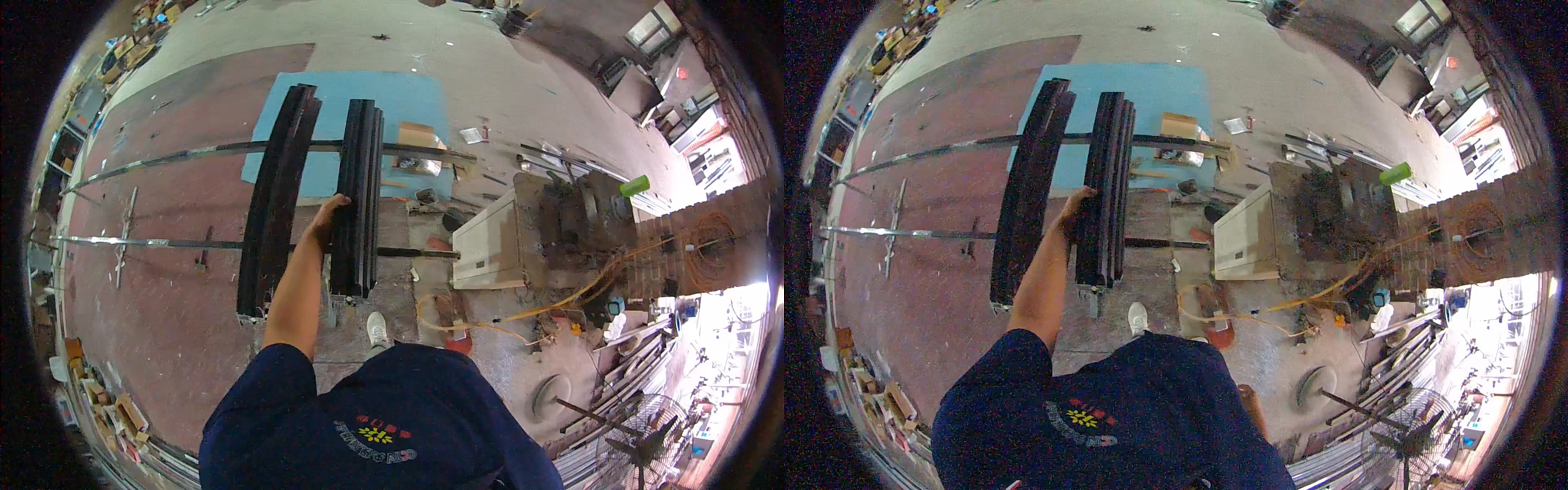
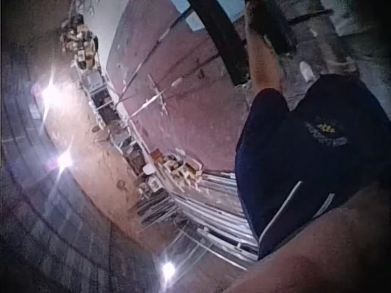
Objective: The person walks through a workshop, picks up several long black metal profiles, and uses a cutting machine to cut each profile into shorter pieces. After each cut, the person places the cut piece on a nearby metal rack. The process is repeated for multiple profiles.
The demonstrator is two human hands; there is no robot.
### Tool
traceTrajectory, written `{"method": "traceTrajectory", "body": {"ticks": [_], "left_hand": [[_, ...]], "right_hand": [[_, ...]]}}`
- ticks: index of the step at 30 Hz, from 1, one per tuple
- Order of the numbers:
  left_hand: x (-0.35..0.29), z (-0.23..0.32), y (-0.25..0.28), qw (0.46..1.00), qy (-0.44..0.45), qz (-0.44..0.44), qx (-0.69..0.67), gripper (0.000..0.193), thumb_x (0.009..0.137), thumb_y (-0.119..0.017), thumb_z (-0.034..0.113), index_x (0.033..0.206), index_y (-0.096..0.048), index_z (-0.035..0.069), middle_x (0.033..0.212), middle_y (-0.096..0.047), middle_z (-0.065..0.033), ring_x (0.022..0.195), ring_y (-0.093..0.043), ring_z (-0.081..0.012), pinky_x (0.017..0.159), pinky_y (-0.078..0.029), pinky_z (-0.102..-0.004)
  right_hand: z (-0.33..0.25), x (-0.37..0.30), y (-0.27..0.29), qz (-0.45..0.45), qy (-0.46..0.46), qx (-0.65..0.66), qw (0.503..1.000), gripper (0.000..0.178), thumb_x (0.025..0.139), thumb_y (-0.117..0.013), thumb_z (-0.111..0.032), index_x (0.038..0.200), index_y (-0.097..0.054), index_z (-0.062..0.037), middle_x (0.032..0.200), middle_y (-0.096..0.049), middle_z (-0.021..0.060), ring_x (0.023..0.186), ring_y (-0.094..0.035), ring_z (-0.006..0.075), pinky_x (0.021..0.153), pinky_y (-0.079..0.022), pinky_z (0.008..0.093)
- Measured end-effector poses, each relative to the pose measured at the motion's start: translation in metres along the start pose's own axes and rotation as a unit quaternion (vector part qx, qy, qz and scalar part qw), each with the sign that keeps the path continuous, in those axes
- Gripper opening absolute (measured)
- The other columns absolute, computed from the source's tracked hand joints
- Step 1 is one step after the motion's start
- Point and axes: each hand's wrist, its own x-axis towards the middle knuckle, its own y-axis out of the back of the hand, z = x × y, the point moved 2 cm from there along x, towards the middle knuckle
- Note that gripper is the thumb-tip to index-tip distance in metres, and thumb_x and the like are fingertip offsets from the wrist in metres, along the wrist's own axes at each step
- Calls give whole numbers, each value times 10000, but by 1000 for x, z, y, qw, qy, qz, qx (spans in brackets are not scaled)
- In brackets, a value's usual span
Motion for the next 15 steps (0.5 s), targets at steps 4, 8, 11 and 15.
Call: {"method": "traceTrajectory", "body": {"ticks": [4,8,11,15], "left_hand": [[11,1,26,997,-31,9,69,577,656,-632,473,1080,-584,85,993,-584,-110,875,-545,-265,772,-412,-430],[51,-9,65,993,-6,22,118,555,690,-625,469,1092,-579,89,1053,-584,-122,946,-547,-275,810,-411,-428],[31,2,35,993,14,28,110,505,751,-608,434,1126,-576,98,1120,-572,-109,996,-550,-256,849,-410,-404],[11,15,27,992,7,81,93,447,808,-623,372,1154,-583,93,1164,-564,-78,1004,-556,-232,883,-412,-398]], "right_hand": [[0,6,-5,-10,2,-11,1000,352,887,-568,-325,1060,-611,-21,952,-673,171,871,-650,279,749,-512,366],[-7,14,2,-14,11,-22,1000,353,887,-566,-328,1057,-613,-23,956,-672,174,879,-649,287,754,-512,371],[-4,13,0,-11,3,-17,1000,353,887,-564,-330,1055,-614,-24,960,-671,176,885,-648,293,757,-512,374],[-11,19,3,-18,11,-23,1000,354,887,-561,-333,1052,-616,-25,964,-670,178,893,-647,301,762,-511,379]]}}
